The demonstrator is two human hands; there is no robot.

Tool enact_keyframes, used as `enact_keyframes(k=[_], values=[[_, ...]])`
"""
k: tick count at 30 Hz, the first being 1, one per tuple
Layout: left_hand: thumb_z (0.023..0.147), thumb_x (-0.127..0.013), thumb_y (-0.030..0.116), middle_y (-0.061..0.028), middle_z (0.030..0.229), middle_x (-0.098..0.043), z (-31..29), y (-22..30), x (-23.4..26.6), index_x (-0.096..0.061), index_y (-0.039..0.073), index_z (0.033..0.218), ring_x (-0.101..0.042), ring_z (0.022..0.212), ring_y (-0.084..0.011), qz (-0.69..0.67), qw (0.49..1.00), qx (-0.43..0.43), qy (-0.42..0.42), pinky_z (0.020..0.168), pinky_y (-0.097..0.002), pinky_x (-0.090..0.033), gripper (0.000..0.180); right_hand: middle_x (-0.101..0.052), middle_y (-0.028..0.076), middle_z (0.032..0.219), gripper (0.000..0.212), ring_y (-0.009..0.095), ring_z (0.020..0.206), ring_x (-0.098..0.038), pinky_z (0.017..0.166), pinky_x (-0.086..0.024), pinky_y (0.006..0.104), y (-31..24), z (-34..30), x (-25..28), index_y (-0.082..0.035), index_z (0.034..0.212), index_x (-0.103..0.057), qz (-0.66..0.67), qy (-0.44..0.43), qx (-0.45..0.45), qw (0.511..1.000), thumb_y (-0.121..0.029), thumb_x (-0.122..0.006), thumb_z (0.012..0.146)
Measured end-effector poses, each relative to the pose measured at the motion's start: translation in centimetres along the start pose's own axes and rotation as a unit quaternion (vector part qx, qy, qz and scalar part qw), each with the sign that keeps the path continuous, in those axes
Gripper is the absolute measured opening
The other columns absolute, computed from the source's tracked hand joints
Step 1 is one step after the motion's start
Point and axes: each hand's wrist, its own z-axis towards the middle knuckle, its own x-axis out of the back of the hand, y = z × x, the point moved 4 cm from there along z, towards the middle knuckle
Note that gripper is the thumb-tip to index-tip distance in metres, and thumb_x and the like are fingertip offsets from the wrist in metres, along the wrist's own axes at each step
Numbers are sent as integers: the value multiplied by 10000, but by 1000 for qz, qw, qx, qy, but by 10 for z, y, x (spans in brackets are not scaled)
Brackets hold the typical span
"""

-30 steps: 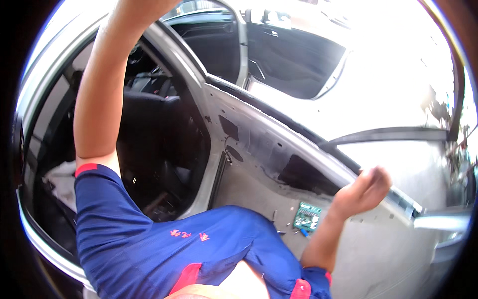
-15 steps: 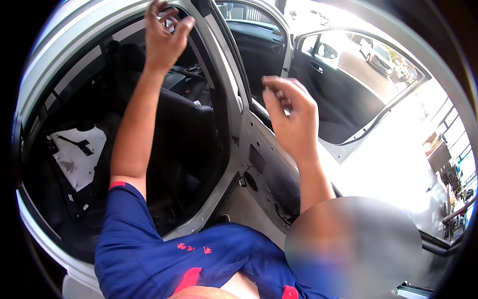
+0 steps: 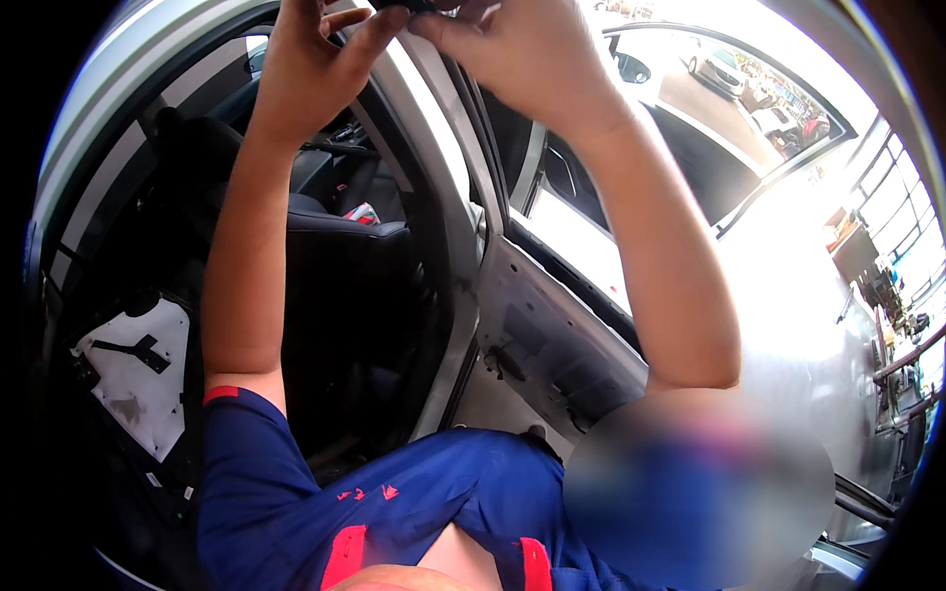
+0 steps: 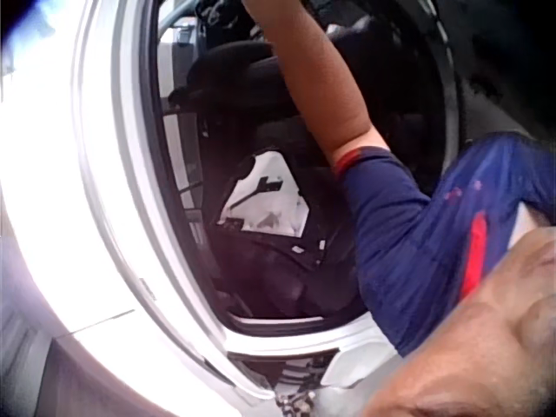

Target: The person installs a black rubber weather seal onto the frame of a white car door. They pick up the seal from the floor, align it with the door's perimeter, and press it into place along the top and side edges using both hands to ensure a tight fit.

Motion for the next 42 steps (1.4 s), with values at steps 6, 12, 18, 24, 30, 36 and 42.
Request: enact_keyframes(k=[6, 12, 18, 24, 30, 36, 42], values=[[880, -811, 168, -133, 1449, -508, 8, -1, 6, -246, 105, 1618, -590, 1234, -226, -21, 999, 28, -41, 945, -404, -533, 932, -753, 107, 988, 311, 178, 862, -694, 790, -558, 338, -12, 13, 9, -22, 1199, -688, -92, -70, 67, 991, -98, -742, 902], [911, -802, 245, -155, 1517, -432, -6, -10, 2, -171, 78, 1644, -537, 1319, -256, -81, 994, 76, -23, 1002, -431, -514, 982, -707, 217, 962, 294, 392, 867, -690, 785, -556, 460, -24, 10, -4, 7, 1135, -656, -198, -31, 132, 971, -109, -689, 866], [940, -630, 120, -90, 907, -578, -59, 29, -9, -614, -40, 1057, -596, 713, -177, 9, 972, -121, 202, 656, -268, -502, 198, -636, 310, 1071, 398, 510, 975, -619, 869, -506, 556, -26, 7, -12, 29, 1211, -581, -273, 36, 205, 939, -90, -657, 839], [969, -580, 128, -88, 818, -633, -73, 45, -42, -568, -61, 1006, -585, 684, -109, -167, 976, -86, 114, 640, -246, -477, 193, -641, 280, 1078, 433, 467, 962, -633, 865, -519, 528, -23, 7, -9, 29, 1234, -567, -300, 43, 199, 932, -118, -685, 844], [986, -545, 190, -94, 840, -623, -69, 49, -55, -539, -74, 1048, -570, 687, -101, -295, 944, -47, 139, 676, -231, -468, 270, -673, 193, 946, 409, 310, 811, -678, 741, -559, 431, -11, 14, -4, 27, 1220, -588, -182, -60, 81, 978, -112, -688, 848], [981, -514, 226, -132, 861, -659, -56, 54, -60, -540, -68, 1097, -622, 693, -133, -276, 944, -93, 153, 710, -262, -513, 317, -681, 144, 941, 408, 224, 827, -675, 742, -565, 383, -21, 14, -3, 2, 1250, -595, -149, -88, 69, 982, -111, -688, 869], [988, -488, 364, -176, 913, -728, -52, 55, -58, -572, -31, 1152, -712, 686, -219, -319, 932, 5, 170, 731, -308, -581, 436, -689, 121, 950, 400, 181, 850, -678, 749, -570, 355, -32, 8, -1, 4, 1254, -588, -133, -84, 21, 987, -95, -698, 883]])
